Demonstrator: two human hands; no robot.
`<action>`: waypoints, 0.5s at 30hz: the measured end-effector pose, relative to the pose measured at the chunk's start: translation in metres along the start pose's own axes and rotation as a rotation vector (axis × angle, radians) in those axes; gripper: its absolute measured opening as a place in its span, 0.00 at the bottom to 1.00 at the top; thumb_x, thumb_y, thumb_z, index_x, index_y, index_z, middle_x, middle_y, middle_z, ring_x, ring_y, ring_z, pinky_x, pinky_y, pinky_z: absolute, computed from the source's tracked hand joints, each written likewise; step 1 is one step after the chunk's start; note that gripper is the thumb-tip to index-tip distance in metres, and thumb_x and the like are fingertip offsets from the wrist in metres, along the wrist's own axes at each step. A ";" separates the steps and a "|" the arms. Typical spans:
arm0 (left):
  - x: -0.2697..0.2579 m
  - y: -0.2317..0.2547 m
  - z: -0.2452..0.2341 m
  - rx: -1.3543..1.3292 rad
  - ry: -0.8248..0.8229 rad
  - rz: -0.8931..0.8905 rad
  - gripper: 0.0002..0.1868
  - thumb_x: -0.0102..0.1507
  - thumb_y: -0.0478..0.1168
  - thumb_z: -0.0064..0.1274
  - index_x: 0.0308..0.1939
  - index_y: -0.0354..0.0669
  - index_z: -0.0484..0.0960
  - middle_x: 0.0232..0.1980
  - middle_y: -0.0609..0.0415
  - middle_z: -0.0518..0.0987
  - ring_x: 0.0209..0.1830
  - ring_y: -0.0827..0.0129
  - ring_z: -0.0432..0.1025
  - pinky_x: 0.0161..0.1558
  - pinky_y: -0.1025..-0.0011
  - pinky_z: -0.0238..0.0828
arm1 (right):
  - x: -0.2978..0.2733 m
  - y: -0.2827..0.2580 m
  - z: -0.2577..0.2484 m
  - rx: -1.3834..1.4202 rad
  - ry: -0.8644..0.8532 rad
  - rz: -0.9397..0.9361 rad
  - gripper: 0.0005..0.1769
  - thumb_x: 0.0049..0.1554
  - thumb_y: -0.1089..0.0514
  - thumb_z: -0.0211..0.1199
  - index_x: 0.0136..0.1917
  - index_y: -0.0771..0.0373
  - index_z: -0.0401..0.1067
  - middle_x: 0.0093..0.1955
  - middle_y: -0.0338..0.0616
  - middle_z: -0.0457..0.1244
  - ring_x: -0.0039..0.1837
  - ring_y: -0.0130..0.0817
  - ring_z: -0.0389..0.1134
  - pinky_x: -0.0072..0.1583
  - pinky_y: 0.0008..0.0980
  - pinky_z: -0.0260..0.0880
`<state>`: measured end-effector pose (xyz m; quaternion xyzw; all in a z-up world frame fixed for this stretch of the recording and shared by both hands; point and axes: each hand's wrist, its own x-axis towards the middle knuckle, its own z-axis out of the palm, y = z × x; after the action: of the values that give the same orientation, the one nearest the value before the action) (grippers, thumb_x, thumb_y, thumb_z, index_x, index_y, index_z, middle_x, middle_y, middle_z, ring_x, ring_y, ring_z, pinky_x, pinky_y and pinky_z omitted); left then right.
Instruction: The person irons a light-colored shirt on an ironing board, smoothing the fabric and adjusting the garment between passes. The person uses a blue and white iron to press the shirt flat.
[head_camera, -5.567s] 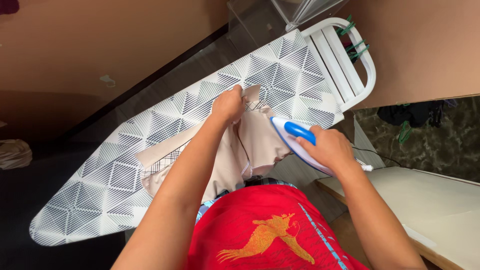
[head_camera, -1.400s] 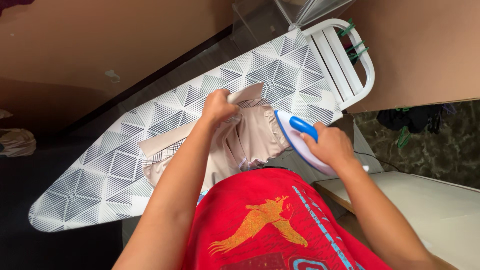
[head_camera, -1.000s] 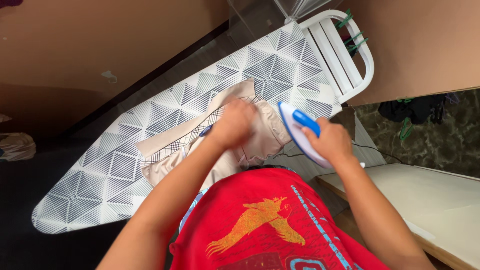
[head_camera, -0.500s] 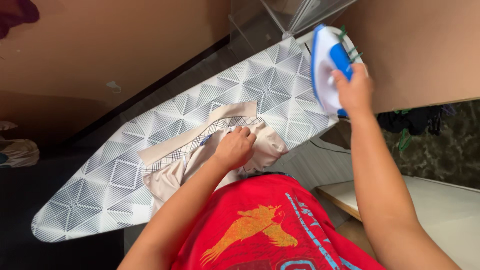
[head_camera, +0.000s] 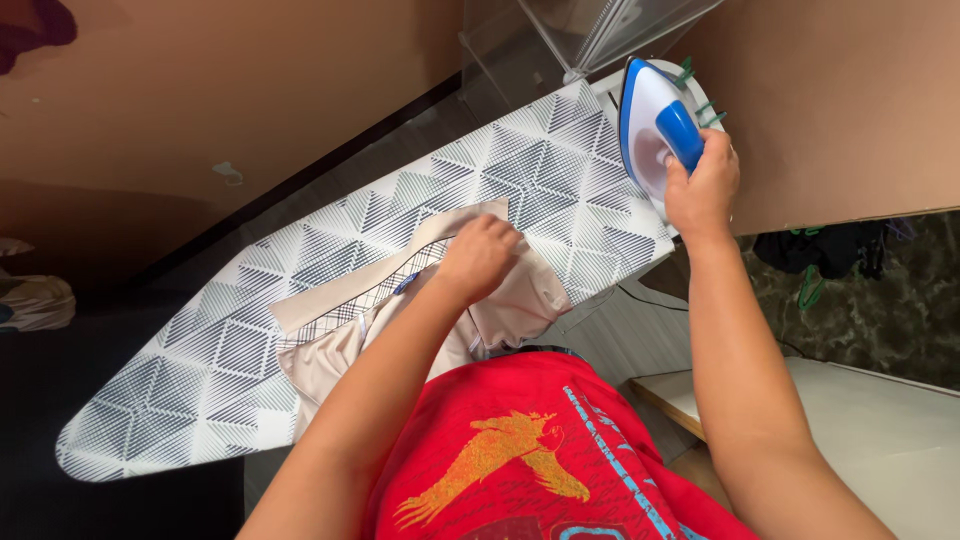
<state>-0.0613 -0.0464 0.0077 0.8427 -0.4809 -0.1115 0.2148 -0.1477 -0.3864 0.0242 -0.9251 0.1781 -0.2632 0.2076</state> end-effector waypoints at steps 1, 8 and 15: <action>0.009 0.001 0.010 0.022 -0.076 0.040 0.18 0.63 0.44 0.56 0.56 0.45 0.79 0.56 0.52 0.78 0.62 0.56 0.67 0.64 0.58 0.64 | -0.001 -0.006 -0.004 -0.033 0.013 -0.027 0.25 0.59 0.63 0.72 0.65 0.69 0.64 0.57 0.62 0.65 0.59 0.62 0.67 0.60 0.53 0.65; 0.044 0.029 0.046 0.317 -0.326 0.163 0.26 0.61 0.41 0.50 0.65 0.57 0.72 0.70 0.54 0.67 0.72 0.57 0.57 0.71 0.36 0.42 | -0.024 -0.024 -0.044 0.027 -0.021 0.356 0.22 0.61 0.58 0.69 0.62 0.69 0.67 0.54 0.59 0.67 0.56 0.55 0.70 0.60 0.49 0.68; 0.043 -0.004 0.004 0.283 -0.301 -0.368 0.35 0.62 0.43 0.52 0.72 0.43 0.62 0.72 0.40 0.62 0.73 0.47 0.56 0.70 0.35 0.42 | -0.044 0.031 -0.016 0.422 0.128 0.331 0.25 0.66 0.61 0.66 0.68 0.71 0.57 0.63 0.53 0.63 0.64 0.42 0.66 0.69 0.40 0.64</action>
<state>-0.0377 -0.0824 0.0027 0.9114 -0.3572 -0.2041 -0.0028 -0.1986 -0.3982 0.0031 -0.8012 0.2808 -0.3151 0.4242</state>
